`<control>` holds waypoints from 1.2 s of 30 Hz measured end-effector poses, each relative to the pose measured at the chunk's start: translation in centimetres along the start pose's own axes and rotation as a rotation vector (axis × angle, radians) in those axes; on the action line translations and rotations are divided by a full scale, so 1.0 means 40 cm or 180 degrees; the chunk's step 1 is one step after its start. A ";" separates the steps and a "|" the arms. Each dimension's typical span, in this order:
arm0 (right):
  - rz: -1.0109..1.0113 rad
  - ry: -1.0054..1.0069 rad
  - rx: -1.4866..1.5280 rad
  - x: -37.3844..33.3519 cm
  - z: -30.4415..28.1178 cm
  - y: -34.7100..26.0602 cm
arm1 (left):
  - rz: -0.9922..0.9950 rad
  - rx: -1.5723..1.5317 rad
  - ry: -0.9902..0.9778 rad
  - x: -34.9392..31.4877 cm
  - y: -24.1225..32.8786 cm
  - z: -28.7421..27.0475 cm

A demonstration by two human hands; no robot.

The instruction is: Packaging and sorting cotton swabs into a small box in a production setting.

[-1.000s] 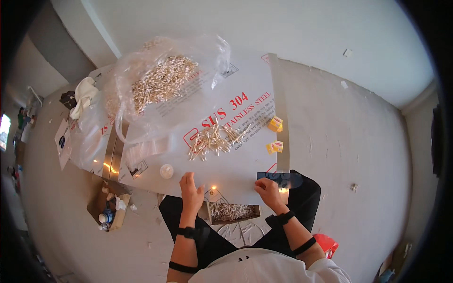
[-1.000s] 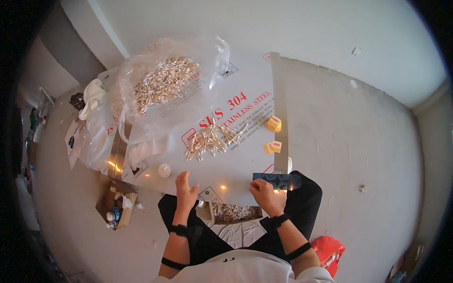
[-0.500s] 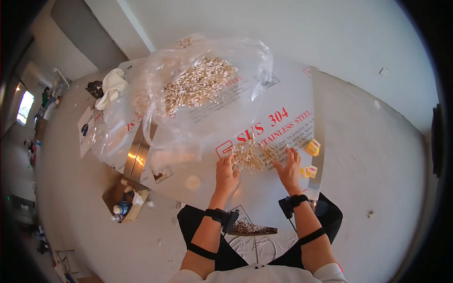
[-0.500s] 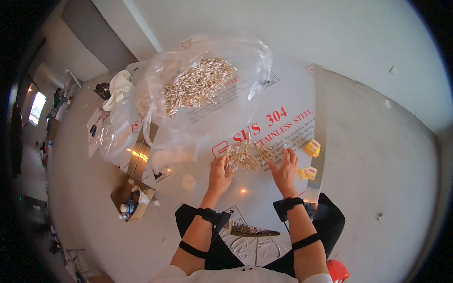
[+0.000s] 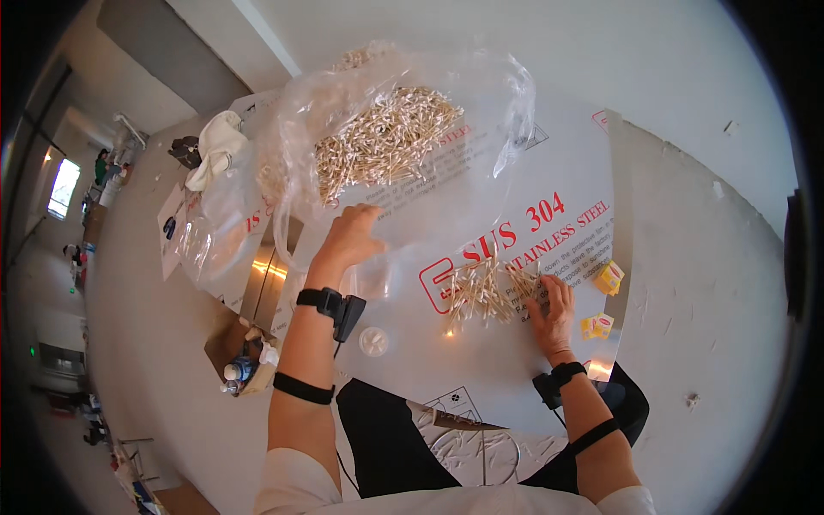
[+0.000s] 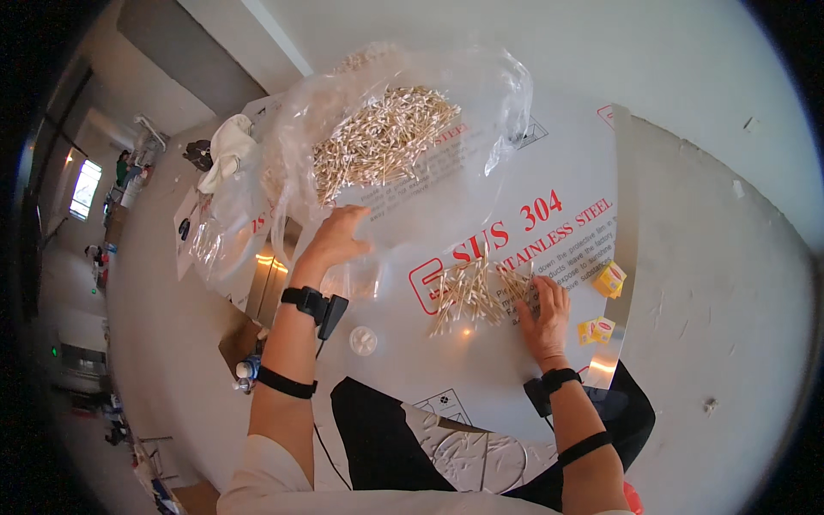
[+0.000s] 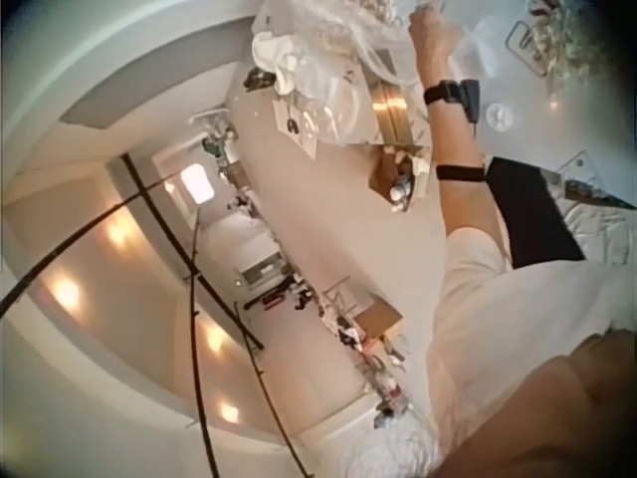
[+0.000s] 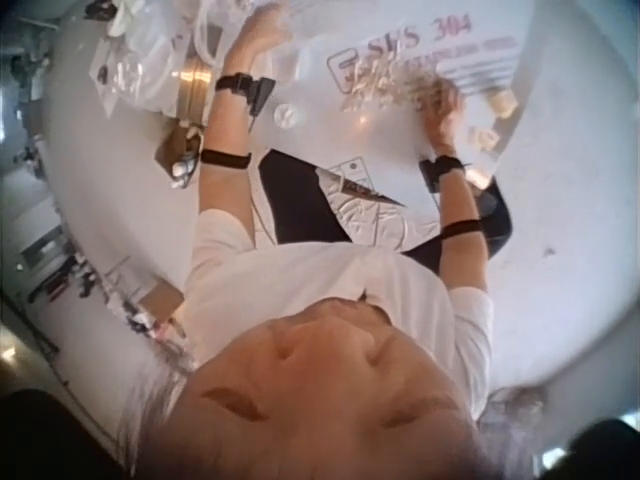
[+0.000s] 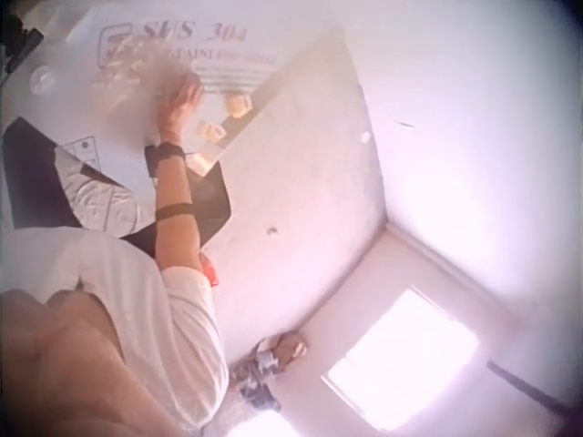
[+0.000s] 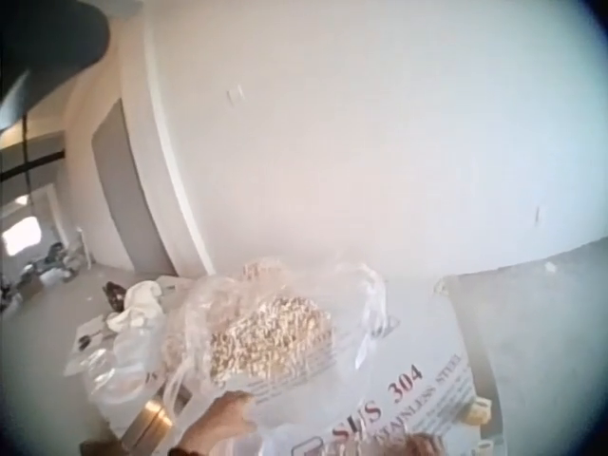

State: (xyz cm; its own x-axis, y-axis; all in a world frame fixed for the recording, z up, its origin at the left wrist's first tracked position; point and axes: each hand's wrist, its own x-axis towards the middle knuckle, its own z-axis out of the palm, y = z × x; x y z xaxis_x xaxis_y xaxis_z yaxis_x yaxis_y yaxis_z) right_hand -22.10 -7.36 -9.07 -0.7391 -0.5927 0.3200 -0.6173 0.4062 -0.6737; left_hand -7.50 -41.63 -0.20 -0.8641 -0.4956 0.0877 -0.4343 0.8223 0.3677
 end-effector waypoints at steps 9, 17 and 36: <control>0.0014 -0.0056 0.0002 0.002 0.004 -0.007 | 0.0196 0.0579 -0.1321 0.036 -0.066 0.099; 0.0090 -0.0112 -0.0103 0.010 0.004 0.002 | -0.0176 -0.0418 -0.0329 0.204 -0.080 0.046; 0.0097 -0.0250 -0.0186 0.015 -0.005 -0.003 | 0.0568 -0.0125 0.0852 0.338 -0.041 0.220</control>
State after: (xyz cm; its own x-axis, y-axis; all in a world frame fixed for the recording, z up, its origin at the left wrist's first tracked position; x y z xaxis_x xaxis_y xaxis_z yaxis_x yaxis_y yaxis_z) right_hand -22.53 -7.64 -8.66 -0.7359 -0.6311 0.2452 -0.6112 0.4634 -0.6417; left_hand -20.70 -47.19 -7.78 -0.8259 -0.4048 0.3925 -0.2673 0.8940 0.3595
